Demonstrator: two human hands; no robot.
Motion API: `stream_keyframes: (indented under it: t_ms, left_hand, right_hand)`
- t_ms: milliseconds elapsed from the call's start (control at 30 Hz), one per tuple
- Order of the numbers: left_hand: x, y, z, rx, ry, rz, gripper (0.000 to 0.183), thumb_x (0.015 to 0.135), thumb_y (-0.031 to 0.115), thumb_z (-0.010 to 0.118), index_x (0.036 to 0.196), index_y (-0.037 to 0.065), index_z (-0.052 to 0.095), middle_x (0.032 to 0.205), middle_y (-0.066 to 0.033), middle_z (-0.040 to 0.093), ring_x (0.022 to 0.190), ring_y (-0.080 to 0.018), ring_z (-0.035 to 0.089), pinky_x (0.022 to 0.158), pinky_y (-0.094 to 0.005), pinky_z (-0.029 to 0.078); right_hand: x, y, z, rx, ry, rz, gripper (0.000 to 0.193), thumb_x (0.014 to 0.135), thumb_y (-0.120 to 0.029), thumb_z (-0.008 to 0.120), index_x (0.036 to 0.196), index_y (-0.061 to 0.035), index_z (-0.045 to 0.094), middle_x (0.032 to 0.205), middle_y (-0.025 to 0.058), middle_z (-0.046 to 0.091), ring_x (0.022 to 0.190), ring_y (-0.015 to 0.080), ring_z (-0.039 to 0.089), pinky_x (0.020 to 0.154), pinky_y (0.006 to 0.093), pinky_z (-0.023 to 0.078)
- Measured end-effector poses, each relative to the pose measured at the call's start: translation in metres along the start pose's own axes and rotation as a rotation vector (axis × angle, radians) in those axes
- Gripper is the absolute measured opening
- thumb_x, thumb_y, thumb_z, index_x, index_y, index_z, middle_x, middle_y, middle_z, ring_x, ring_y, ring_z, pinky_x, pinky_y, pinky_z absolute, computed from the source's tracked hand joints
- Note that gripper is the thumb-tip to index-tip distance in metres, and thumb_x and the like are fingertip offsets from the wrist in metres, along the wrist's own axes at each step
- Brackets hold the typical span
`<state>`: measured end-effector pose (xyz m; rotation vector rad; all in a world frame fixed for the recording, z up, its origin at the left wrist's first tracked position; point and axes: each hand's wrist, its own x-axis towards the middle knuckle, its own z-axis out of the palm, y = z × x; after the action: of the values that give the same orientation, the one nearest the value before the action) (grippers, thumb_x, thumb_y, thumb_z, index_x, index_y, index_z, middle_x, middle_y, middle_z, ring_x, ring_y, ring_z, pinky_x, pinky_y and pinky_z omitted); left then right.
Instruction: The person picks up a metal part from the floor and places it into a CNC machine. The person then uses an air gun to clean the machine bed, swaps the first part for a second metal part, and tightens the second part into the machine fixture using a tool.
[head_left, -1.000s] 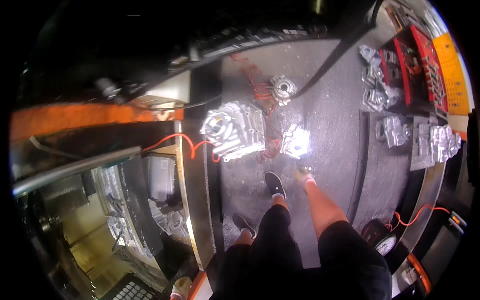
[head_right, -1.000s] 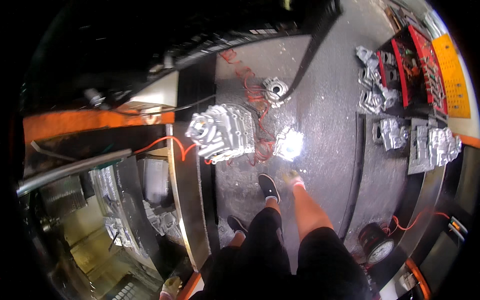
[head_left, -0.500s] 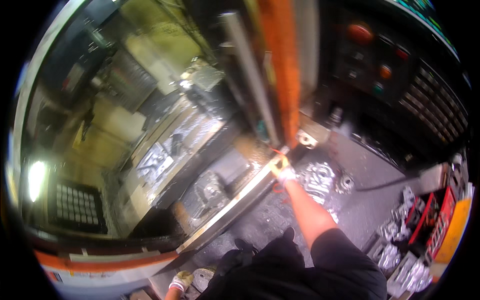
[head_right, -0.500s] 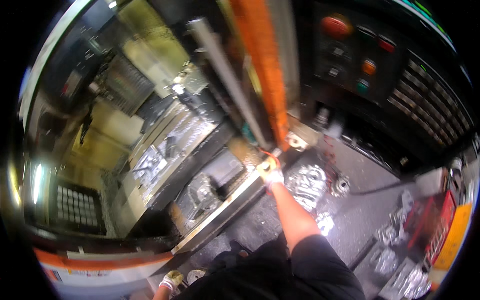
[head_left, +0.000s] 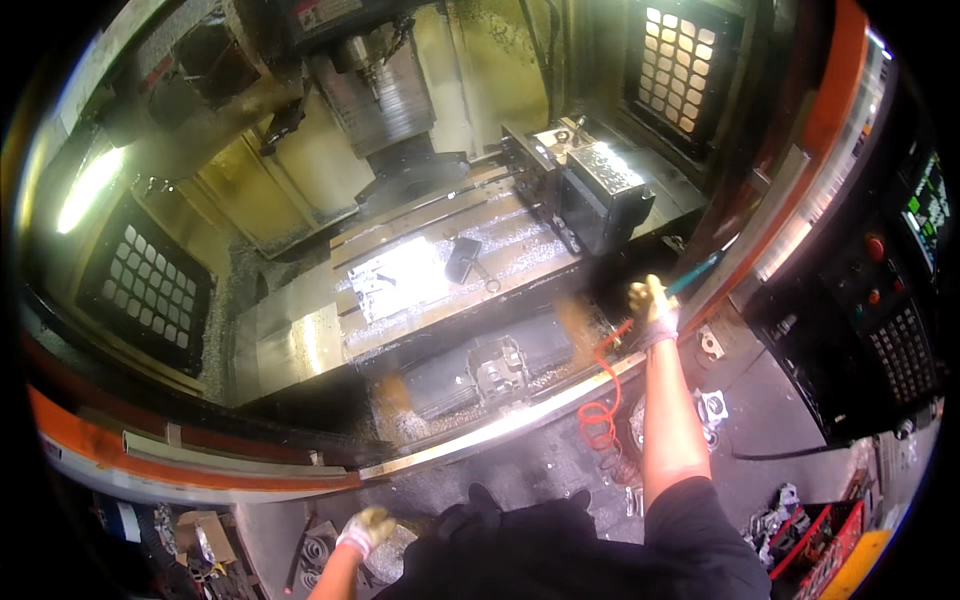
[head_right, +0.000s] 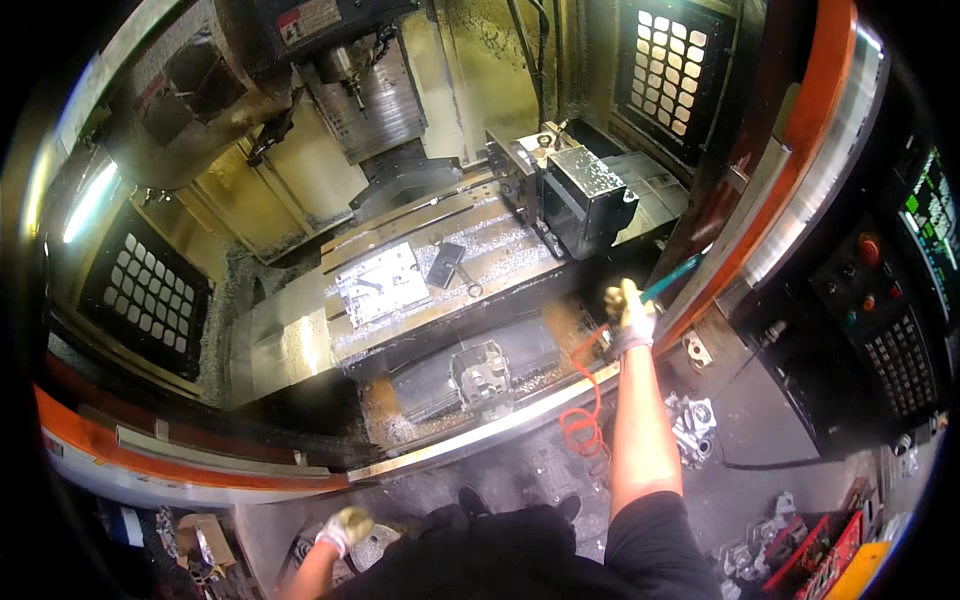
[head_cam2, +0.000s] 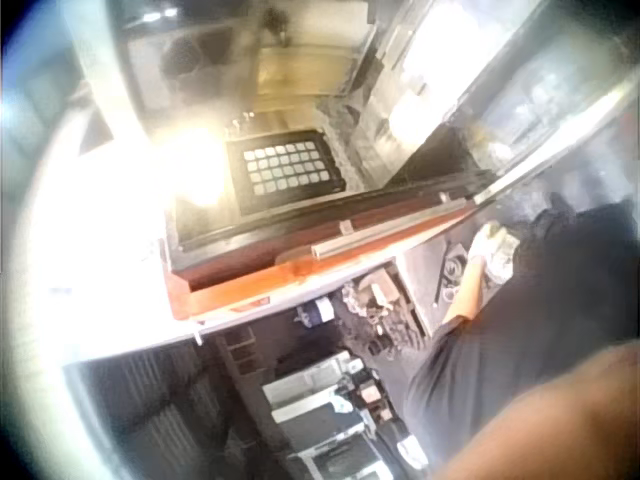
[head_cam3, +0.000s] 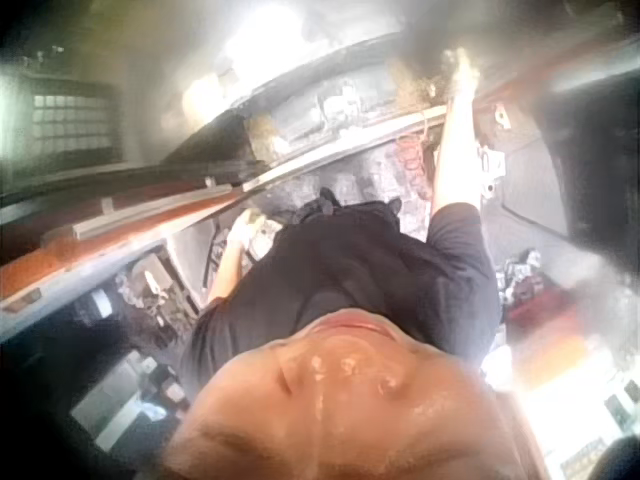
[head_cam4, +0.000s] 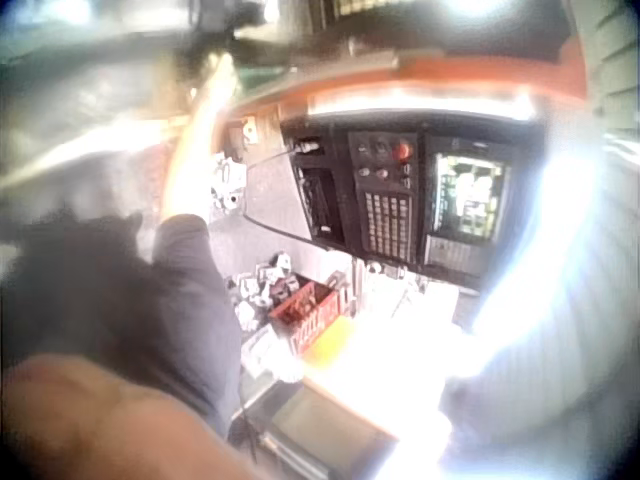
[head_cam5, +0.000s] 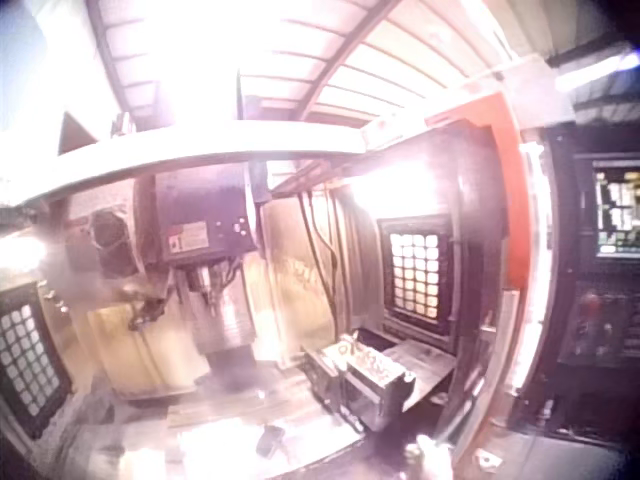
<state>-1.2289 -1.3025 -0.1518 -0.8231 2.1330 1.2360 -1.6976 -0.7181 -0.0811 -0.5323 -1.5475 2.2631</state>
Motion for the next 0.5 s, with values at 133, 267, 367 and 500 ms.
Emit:
stream_keyframes:
  t_ms: [133,267,367,500]
  left_hand:
    - [0.053,0.161,-0.007,0.322,-0.002,0.429,0.061,0.084,0.048,0.071,0.126,0.004,0.064,0.126,-0.0211,0.065,0.121,-0.0339,0.061,0.104,-0.0395,0.047]
    - [0.077,0.292,0.023,0.19,-0.164,0.965,0.069,0.086,0.034,0.073,0.141,-0.001,0.049,0.144,-0.0228,0.051,0.135,-0.0355,0.048,0.113,-0.0433,0.039]
    - [0.066,0.355,0.072,-0.304,-0.134,1.016,0.058,0.088,0.027,0.073,0.136,0.001,0.053,0.131,-0.0194,0.057,0.123,-0.03,0.054,0.103,-0.0388,0.044]
    - [0.086,0.398,0.099,-0.931,0.051,0.685,0.015,0.095,0.017,0.064,0.101,0.003,0.064,0.1,-0.0061,0.069,0.091,-0.0144,0.064,0.081,-0.0285,0.053]
  right_hand:
    - [-0.088,0.024,0.028,-0.262,-0.355,-0.05,0.033,0.09,-0.033,0.073,0.086,-0.0001,0.071,0.076,0.0062,0.069,0.066,0.014,0.063,0.059,0.0274,0.049]
    - [-0.199,0.082,0.028,-0.823,-0.329,0.017,0.043,0.086,-0.043,0.074,0.094,-0.0008,0.072,0.08,0.0092,0.071,0.076,0.0202,0.068,0.072,0.0334,0.054]
    - [-0.266,0.063,0.061,-1.124,-0.637,-0.159,0.04,0.085,-0.036,0.075,0.107,-0.0033,0.068,0.089,0.0114,0.072,0.08,0.0241,0.07,0.077,0.0358,0.055]
    - [-0.277,0.046,0.095,-0.897,-0.459,-0.616,0.069,0.074,-0.017,0.081,0.134,-0.0035,0.05,0.135,0.0228,0.055,0.124,0.0324,0.057,0.103,0.0373,0.046]
